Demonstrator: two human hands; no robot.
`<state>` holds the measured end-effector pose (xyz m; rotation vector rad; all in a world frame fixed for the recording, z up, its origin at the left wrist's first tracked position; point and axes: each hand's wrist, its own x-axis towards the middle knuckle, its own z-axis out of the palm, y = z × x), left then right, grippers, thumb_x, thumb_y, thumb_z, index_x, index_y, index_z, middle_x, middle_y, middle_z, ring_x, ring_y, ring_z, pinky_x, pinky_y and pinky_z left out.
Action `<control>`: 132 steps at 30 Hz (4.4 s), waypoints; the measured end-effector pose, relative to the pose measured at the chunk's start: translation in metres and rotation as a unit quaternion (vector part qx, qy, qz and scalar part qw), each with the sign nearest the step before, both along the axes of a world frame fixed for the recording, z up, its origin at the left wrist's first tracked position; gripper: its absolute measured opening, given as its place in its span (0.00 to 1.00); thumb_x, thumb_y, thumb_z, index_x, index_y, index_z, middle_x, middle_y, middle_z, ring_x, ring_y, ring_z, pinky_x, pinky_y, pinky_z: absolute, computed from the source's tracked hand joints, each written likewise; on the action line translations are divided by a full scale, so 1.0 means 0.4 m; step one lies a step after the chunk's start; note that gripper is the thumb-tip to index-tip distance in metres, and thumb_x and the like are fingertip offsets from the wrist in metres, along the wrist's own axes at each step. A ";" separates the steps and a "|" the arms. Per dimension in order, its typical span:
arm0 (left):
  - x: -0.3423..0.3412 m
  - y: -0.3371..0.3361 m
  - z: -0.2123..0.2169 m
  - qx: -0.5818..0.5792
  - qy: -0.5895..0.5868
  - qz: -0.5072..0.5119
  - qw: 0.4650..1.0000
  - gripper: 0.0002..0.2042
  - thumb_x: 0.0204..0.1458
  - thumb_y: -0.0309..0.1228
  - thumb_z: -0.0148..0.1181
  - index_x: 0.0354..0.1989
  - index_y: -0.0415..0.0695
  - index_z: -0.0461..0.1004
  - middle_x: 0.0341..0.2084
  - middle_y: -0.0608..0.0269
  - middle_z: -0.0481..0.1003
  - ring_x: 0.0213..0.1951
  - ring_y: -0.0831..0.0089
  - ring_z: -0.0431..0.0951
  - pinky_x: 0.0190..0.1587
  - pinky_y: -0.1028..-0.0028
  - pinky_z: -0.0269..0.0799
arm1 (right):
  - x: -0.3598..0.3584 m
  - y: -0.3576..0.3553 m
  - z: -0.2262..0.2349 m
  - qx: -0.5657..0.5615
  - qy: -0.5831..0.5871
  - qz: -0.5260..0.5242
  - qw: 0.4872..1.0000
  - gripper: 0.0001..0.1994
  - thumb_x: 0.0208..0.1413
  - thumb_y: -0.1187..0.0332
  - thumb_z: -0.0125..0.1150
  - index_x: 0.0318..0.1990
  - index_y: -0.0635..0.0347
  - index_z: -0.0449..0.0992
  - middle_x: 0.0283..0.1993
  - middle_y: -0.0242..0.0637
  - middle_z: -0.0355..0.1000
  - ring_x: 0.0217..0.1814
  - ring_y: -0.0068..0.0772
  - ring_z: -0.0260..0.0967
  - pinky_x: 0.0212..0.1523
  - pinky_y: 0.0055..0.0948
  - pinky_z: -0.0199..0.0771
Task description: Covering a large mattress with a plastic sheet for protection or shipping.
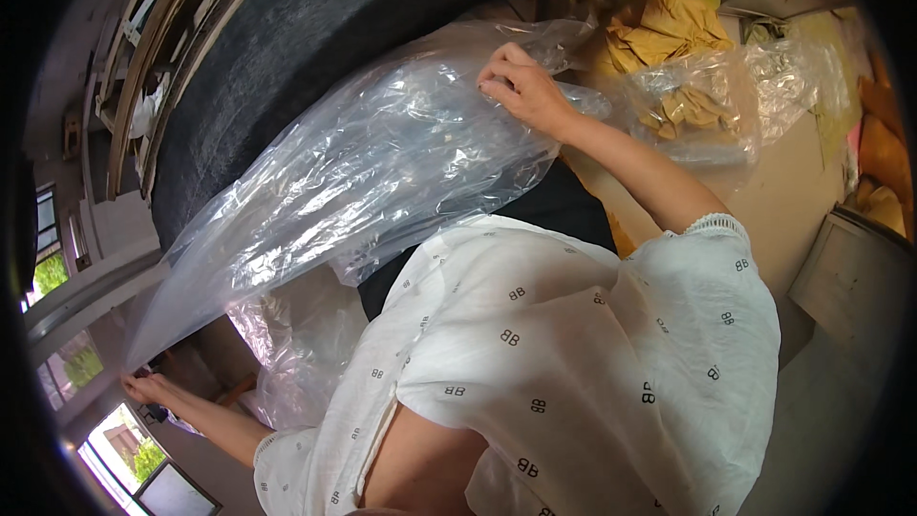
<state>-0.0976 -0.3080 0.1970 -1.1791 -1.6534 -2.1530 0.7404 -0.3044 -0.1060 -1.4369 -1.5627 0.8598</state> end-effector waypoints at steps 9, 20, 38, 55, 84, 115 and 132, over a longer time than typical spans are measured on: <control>0.010 0.045 -0.036 -0.041 0.003 -0.016 0.999 0.06 0.49 0.28 0.55 0.35 0.40 0.71 0.30 0.57 0.73 0.29 0.69 0.74 0.30 0.74 0.72 | 0.028 0.052 -0.044 0.024 0.037 -0.078 0.996 0.05 0.50 0.72 0.55 0.33 0.62 0.74 0.34 0.35 0.70 0.33 0.26 0.66 0.35 0.21 0.65; 0.265 0.302 -0.297 -0.146 -0.150 -0.071 0.975 0.11 0.53 0.29 0.46 0.40 0.37 0.70 0.36 0.56 0.73 0.37 0.66 0.73 0.41 0.69 0.71 | 0.235 0.310 0.579 0.489 -0.300 -0.264 0.776 0.04 0.54 0.75 0.51 0.34 0.60 0.73 0.52 0.38 0.67 0.52 0.32 0.64 0.47 0.25 0.64; 0.058 0.016 -0.305 -0.192 -0.084 -0.006 0.978 0.13 0.54 0.33 0.53 0.46 0.43 0.69 0.39 0.66 0.72 0.40 0.77 0.71 0.41 0.80 0.66 | 0.175 0.568 0.332 0.289 -0.373 0.020 0.881 0.11 0.45 0.64 0.56 0.26 0.64 0.71 0.48 0.45 0.67 0.53 0.45 0.62 0.51 0.37 0.62; -0.003 -0.084 -0.317 -0.320 -0.232 -0.142 0.908 0.15 0.52 0.37 0.57 0.46 0.48 0.69 0.38 0.73 0.72 0.39 0.82 0.70 0.42 0.80 0.64 | 0.192 0.634 0.441 0.045 -0.069 0.117 0.990 0.10 0.54 0.63 0.54 0.33 0.61 0.72 0.29 0.22 0.65 0.36 0.14 0.58 0.38 0.17 0.60; 0.336 0.751 -0.486 -0.252 0.022 -0.035 0.967 0.15 0.45 0.40 0.60 0.34 0.41 0.78 0.28 0.67 0.76 0.33 0.78 0.72 0.37 0.79 0.66 | 0.445 0.896 0.257 0.192 -0.218 -0.289 0.912 0.14 0.48 0.57 0.59 0.33 0.60 0.76 0.27 0.34 0.73 0.29 0.23 0.68 0.35 0.24 0.67; 0.185 0.650 -0.390 -0.288 -0.005 -0.096 0.953 0.21 0.50 0.42 0.58 0.45 0.37 0.73 0.39 0.63 0.74 0.40 0.75 0.71 0.45 0.76 0.65 | 0.481 0.632 0.414 0.148 0.028 -0.229 0.962 0.14 0.57 0.57 0.48 0.25 0.56 0.65 0.23 0.25 0.59 0.26 0.18 0.54 0.29 0.21 0.55; 1.497 0.620 -0.355 -0.232 0.453 -0.310 0.803 0.18 0.47 0.44 0.59 0.37 0.41 0.74 0.40 0.57 0.73 0.42 0.62 0.73 0.45 0.69 0.67 | 0.275 0.346 0.325 0.235 -0.279 -0.037 0.930 0.08 0.48 0.67 0.54 0.34 0.59 0.69 0.42 0.37 0.64 0.46 0.40 0.59 0.50 0.32 0.57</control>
